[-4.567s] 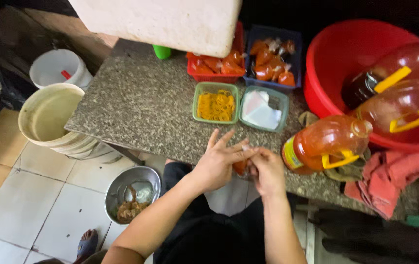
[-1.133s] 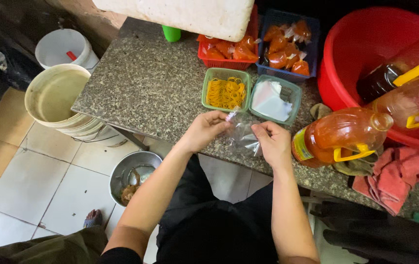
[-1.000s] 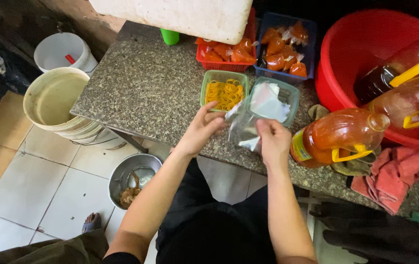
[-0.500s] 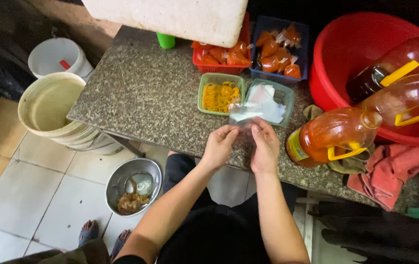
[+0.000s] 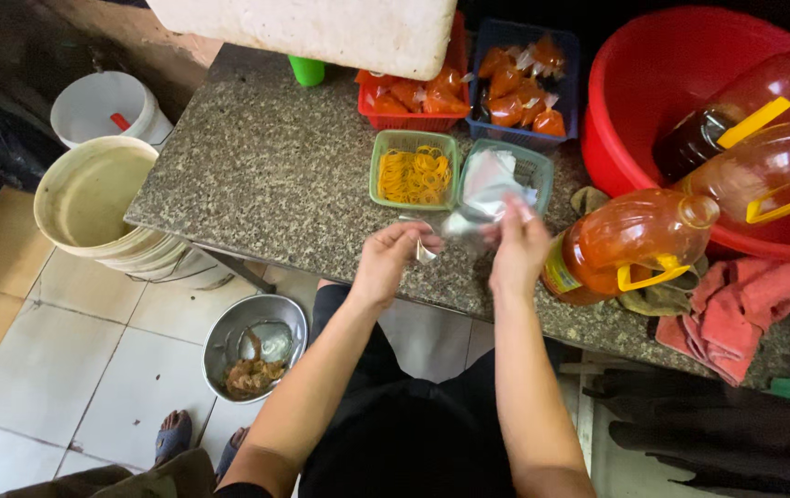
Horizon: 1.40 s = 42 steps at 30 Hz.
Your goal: The person pours a red liquid from a large plastic bottle into small clear plastic sachets. They then tie each filled sachet with a yellow rubber band and place it into a red basket. The person repeats this process for multiple sachets.
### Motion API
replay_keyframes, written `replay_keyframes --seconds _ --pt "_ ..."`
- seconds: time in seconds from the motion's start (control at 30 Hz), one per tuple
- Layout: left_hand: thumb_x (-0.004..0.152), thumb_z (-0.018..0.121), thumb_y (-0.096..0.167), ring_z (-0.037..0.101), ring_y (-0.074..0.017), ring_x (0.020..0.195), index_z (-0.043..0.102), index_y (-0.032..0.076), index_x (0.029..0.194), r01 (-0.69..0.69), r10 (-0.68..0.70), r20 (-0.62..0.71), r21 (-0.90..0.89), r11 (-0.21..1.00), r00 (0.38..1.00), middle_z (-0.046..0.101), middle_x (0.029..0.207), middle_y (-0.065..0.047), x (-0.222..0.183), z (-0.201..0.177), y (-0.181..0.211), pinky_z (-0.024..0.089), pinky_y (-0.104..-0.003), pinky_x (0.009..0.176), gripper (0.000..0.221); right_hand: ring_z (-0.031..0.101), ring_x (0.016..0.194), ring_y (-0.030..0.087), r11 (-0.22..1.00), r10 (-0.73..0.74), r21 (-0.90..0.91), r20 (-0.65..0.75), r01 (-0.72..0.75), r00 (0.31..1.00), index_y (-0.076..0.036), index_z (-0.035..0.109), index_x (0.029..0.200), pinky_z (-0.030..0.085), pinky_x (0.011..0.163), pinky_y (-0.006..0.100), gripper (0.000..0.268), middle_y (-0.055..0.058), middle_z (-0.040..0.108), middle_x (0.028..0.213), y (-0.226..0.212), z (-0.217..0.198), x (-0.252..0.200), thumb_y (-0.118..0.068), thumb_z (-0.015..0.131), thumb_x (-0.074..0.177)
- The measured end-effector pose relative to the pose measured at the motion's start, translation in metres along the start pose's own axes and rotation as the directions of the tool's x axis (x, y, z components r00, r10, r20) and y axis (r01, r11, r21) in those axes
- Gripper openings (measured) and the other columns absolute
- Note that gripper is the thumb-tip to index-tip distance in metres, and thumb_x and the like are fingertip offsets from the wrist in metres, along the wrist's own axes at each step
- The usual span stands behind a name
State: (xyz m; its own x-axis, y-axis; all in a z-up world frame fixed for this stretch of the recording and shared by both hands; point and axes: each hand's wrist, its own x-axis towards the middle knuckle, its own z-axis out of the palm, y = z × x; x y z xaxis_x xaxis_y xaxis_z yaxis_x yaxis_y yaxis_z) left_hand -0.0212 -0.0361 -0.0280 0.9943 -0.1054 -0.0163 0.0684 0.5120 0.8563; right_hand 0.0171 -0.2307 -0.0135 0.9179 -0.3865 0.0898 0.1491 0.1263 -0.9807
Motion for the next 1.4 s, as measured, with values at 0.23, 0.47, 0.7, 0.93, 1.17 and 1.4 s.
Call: replay_keyframes --seconds 0.23,0.47,0.7,0.93,1.17,1.4 --pt "0.098 0.059 0.004 0.073 -0.0138 0.078 0.059 0.004 0.114 0.072 -0.044 -0.064 0.541 0.838 0.997 0.078 0.087 -0.010 -0.018 -0.001 0.044 0.055 -0.029 0.071 0.016 0.034 0.138 0.054 0.441 -0.577 -0.784 0.125 0.437 0.807 0.019 0.031 0.154 0.032 0.114 0.054 0.091 0.046 0.033 0.149 -0.056 0.017 0.020 -0.027 0.081 0.092" --pt "0.101 0.062 0.004 0.070 -0.0144 0.084 0.065 -0.002 0.109 -0.095 -0.089 0.266 0.606 0.790 0.960 0.072 0.091 -0.009 -0.019 -0.008 0.063 0.057 -0.030 0.075 0.010 0.035 0.152 0.036 0.804 -0.155 -0.241 0.797 0.544 0.583 -0.005 0.043 0.155 0.029 0.122 0.047 0.076 0.022 0.040 0.162 -0.050 0.011 -0.040 -0.022 0.078 0.090" --pt "0.098 0.060 0.008 0.076 -0.0196 0.087 0.062 0.000 0.111 0.221 -0.325 0.315 0.324 0.920 0.892 0.076 0.092 -0.011 -0.026 -0.013 0.054 0.063 -0.033 0.080 0.016 0.059 0.092 0.012 0.968 0.117 -0.247 0.608 0.047 0.786 -0.003 0.073 0.113 0.049 0.084 0.030 0.019 0.002 0.067 0.099 -0.003 -0.002 -0.041 -0.010 0.076 0.095" --pt "0.097 0.066 0.009 0.075 -0.0212 0.074 0.069 -0.007 0.100 0.212 -0.277 0.090 0.434 0.876 0.957 0.074 0.084 -0.013 -0.019 0.000 0.030 0.064 -0.034 0.069 0.017 0.065 0.108 0.024 0.728 -0.411 -0.378 0.427 0.572 0.805 0.001 0.065 0.122 0.052 0.093 0.034 0.035 0.014 0.065 0.119 -0.038 -0.011 -0.068 -0.009 0.077 0.090" --pt "0.100 0.067 0.011 0.071 -0.0169 0.076 0.070 -0.008 0.099 0.154 -0.227 0.159 0.376 0.914 0.961 0.075 0.086 -0.012 -0.021 0.015 0.020 0.057 -0.031 0.068 0.019 0.068 0.093 0.028 0.717 -0.342 -0.475 0.399 0.510 0.851 -0.001 0.070 0.104 0.054 0.081 0.036 0.022 0.012 0.068 0.100 -0.068 -0.015 -0.106 -0.009 0.079 0.086" --pt "0.104 0.057 0.021 0.077 -0.0184 0.080 0.070 -0.005 0.099 0.164 -0.234 0.195 0.320 0.933 0.953 0.076 0.087 -0.010 -0.019 0.034 0.024 0.064 -0.031 0.073 0.030 0.069 0.085 0.021 0.835 -0.280 -0.386 0.318 0.393 0.906 -0.002 0.072 0.103 0.054 0.077 0.032 0.012 0.010 0.071 0.097 -0.054 -0.027 -0.104 -0.007 0.074 0.093"
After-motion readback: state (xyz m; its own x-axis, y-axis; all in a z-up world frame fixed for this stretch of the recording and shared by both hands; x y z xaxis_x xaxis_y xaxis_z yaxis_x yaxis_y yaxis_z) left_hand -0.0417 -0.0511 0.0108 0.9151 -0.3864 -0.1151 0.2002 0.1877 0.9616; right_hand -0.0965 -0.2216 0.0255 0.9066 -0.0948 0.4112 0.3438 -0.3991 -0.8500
